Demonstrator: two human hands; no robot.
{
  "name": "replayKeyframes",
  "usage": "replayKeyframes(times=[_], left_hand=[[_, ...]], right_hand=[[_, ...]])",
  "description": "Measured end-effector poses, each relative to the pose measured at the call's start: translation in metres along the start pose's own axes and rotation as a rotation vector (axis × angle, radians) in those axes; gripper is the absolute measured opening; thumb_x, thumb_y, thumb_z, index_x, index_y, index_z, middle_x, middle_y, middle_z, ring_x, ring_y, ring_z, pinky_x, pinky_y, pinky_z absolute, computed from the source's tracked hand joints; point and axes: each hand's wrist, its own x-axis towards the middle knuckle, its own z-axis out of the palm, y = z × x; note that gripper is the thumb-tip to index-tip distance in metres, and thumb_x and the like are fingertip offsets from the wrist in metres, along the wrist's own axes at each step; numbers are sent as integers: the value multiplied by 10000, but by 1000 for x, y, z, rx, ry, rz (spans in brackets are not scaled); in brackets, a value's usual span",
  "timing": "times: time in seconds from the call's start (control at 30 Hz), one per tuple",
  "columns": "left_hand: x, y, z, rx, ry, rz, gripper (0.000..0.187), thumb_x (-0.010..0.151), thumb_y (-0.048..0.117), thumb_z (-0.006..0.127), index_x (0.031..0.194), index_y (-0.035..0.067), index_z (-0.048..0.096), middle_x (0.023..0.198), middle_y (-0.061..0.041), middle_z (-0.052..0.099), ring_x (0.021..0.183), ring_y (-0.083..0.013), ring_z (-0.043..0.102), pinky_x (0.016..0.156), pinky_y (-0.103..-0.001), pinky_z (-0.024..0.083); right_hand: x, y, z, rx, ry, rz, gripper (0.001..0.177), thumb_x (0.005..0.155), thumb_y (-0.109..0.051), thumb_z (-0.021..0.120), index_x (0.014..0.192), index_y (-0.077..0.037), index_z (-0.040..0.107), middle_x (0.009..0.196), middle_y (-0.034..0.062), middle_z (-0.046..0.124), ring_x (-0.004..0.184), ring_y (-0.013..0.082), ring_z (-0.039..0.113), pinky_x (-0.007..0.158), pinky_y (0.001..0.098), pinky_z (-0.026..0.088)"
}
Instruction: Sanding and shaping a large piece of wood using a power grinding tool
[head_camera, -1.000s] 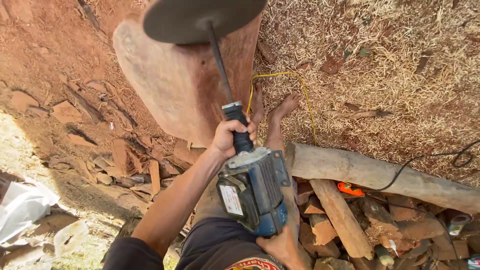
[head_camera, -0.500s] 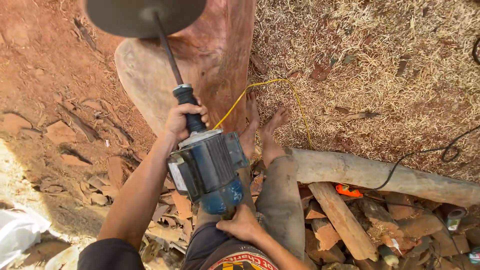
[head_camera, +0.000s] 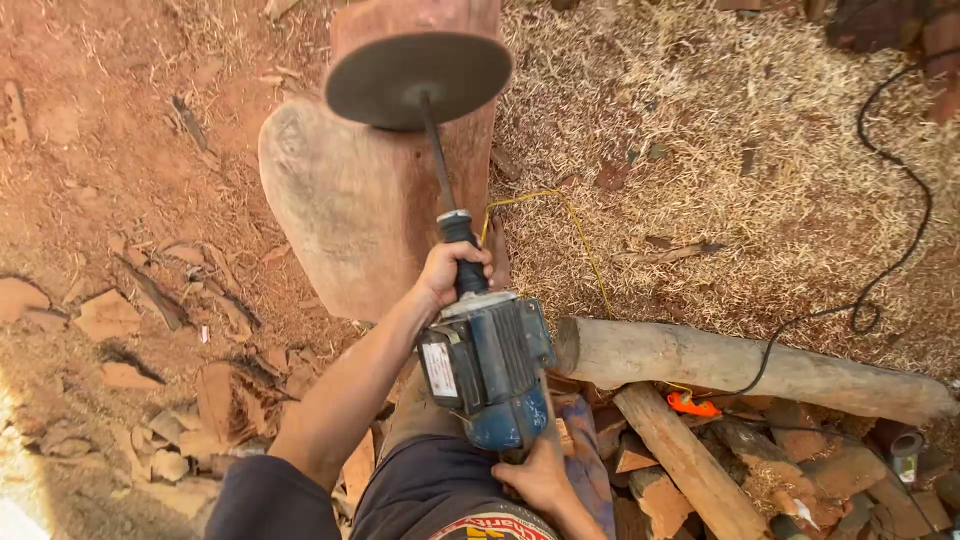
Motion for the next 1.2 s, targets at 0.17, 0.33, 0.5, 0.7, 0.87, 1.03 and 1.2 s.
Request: replayKeyframes(times=[0.17,0.33,0.5,0.7,0.87,1.03,1.2], left_hand=[[-39,-4,-7,65,-68,63,245,646,-4,630,859,74,537,646,-155,552,535,-295,582,516,-465,519],[-55,28,-62,175,-54,116,285,623,20,659,872,93,541,661,-174,604,526,-279,581,499,-433,539],[-77,72,-86,225,174,162,226,633,56,721,832,108,628,685,-143,682,608,-293,714,614,-414,614],[-108,39,-95,186,189,125,176,617,74,703,777,100,635,670,-135,678,590,-286,718,610,-389,613],[-105,-13,-135,119,59,-9,196,602,88,626,782,98,548,683,-114,617,580,-263,611,555,-459,538],[-107,-3,-167,174,-13,-49,167,644,114,641,768,87,531,663,-112,578,557,-274,593,518,-429,510],[-98,93,-214,116,-46,-91,143,664,187,649,726,119,539,684,-64,540,600,-247,564,589,-426,511]], right_hand=[[10,54,30,-134,50,-25,349,588,-175,778,840,-108,547,665,52,648,588,147,572,550,324,444],[43,74,93,-279,26,-126,230,638,-302,759,513,-161,626,479,-5,636,439,85,594,466,302,459],[15,26,102,-158,15,-191,505,598,-280,873,998,9,765,871,220,773,936,374,763,755,486,587],[5,80,104,-174,40,-180,722,631,-470,875,1180,-26,722,1059,230,747,1091,431,700,889,526,565],[14,146,152,-322,186,-105,543,636,-328,770,1115,-120,619,895,101,751,821,253,728,748,404,564],[31,151,204,-318,295,-50,519,624,-415,763,1038,-141,611,883,141,765,890,358,752,746,444,547],[39,65,258,-381,321,-26,492,621,-353,701,1015,-60,660,997,237,743,959,449,698,772,507,535]])
